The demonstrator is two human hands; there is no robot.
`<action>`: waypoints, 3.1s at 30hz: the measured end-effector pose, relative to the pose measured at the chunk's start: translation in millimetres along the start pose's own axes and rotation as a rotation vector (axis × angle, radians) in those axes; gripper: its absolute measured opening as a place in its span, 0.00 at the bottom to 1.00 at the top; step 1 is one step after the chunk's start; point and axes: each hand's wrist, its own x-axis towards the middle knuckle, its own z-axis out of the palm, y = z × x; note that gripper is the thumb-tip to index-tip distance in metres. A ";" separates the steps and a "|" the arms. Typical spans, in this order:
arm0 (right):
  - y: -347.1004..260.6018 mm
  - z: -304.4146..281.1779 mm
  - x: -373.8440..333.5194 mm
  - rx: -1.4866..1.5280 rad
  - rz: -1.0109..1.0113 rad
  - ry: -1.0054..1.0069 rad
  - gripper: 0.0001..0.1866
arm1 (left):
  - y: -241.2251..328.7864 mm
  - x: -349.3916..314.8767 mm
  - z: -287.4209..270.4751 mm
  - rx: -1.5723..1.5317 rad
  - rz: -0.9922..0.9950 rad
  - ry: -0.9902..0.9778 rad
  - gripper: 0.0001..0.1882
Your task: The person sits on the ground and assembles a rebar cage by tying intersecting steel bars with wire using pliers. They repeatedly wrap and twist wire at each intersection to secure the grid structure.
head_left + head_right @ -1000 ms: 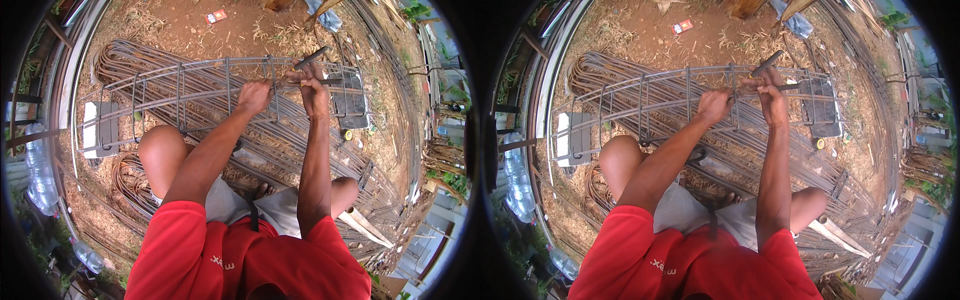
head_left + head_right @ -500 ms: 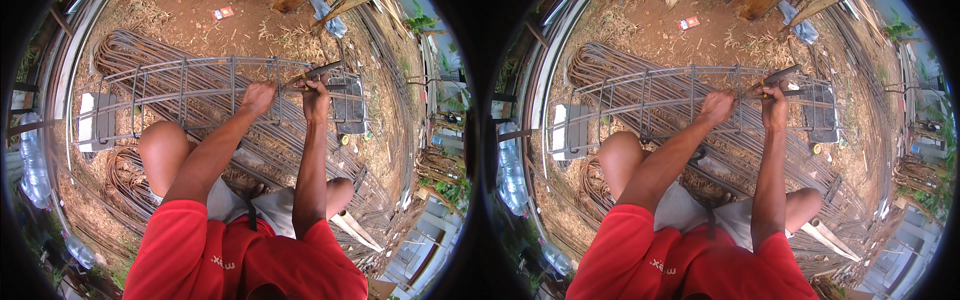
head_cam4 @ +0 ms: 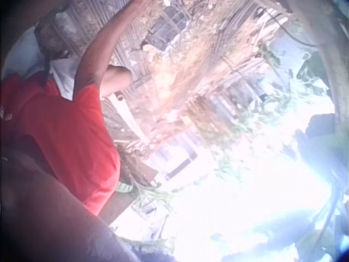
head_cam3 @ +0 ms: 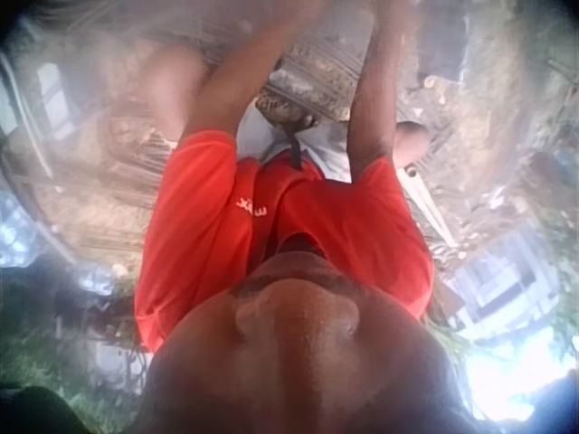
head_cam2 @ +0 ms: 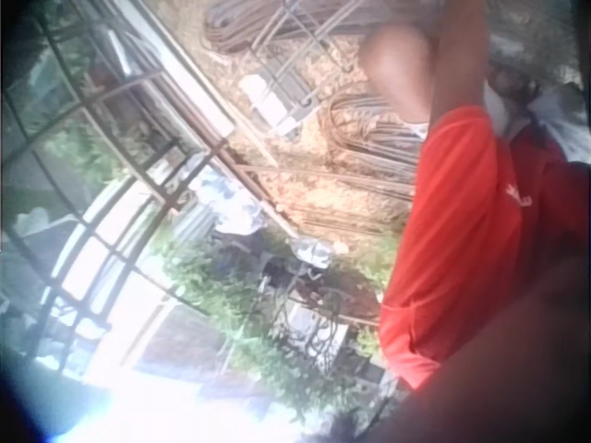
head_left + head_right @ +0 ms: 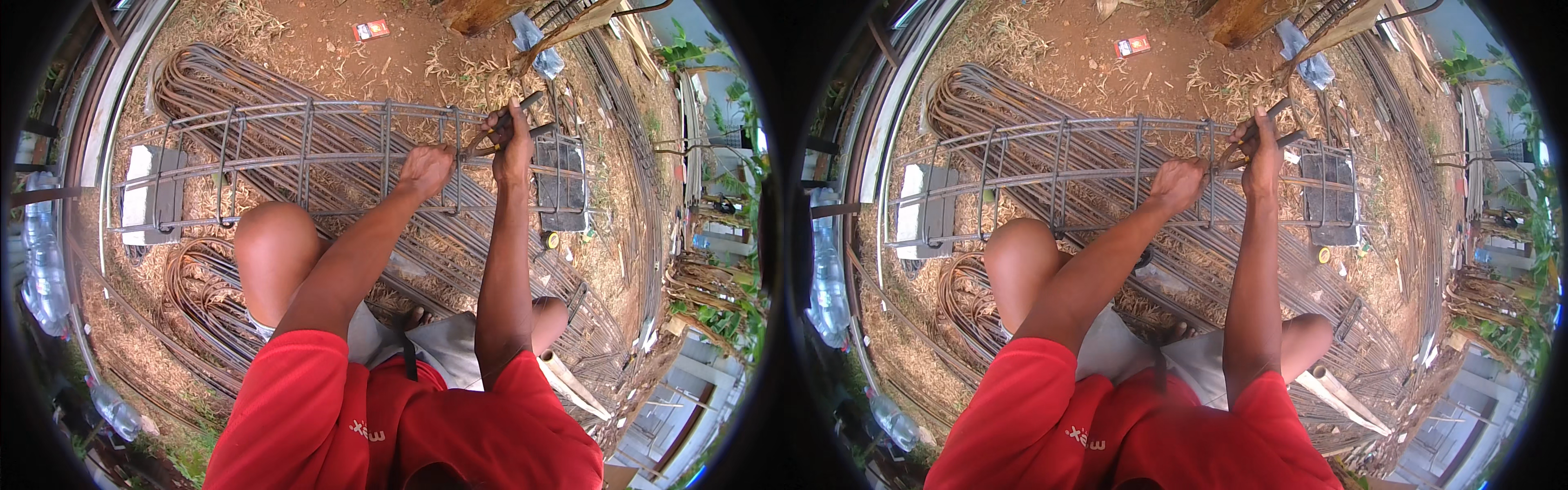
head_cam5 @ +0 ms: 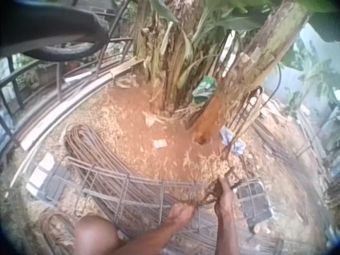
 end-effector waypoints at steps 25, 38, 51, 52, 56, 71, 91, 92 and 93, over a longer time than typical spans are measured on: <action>14.1 -17.1 38.3 -0.593 0.067 0.776 0.32 | 84.8 41.4 23.8 -0.270 -0.169 0.174 0.21; -48.4 -68.0 -16.0 0.200 0.036 -0.111 0.21 | 56.6 72.2 -31.2 -0.474 -0.198 -0.373 0.33; -53.7 -37.4 -3.8 -0.393 -0.016 0.286 0.21 | 103.1 47.0 22.3 -0.340 -0.091 0.371 0.35; -56.2 -42.8 -5.7 -0.297 -0.018 0.131 0.21 | 103.6 49.8 22.9 -0.377 -0.113 0.322 0.37; -56.8 -55.3 -16.1 -0.075 -0.002 -0.131 0.26 | 104.0 48.7 24.7 -0.357 -0.118 0.426 0.37; -30.2 31.0 42.6 -0.232 -0.113 0.060 0.13 | 82.0 74.1 1.5 -0.775 -0.276 0.578 0.20; -55.9 -41.2 -51.9 -0.134 -0.233 0.125 0.11 | 90.7 52.1 9.9 -0.601 -0.064 0.210 0.13; -49.5 -44.2 -61.9 -0.051 -0.276 0.073 0.11 | 89.9 46.4 11.9 -0.611 -0.010 0.252 0.12; -39.6 -45.4 -71.1 0.040 -0.324 0.050 0.11 | 89.1 41.2 13.6 -0.605 0.050 0.293 0.12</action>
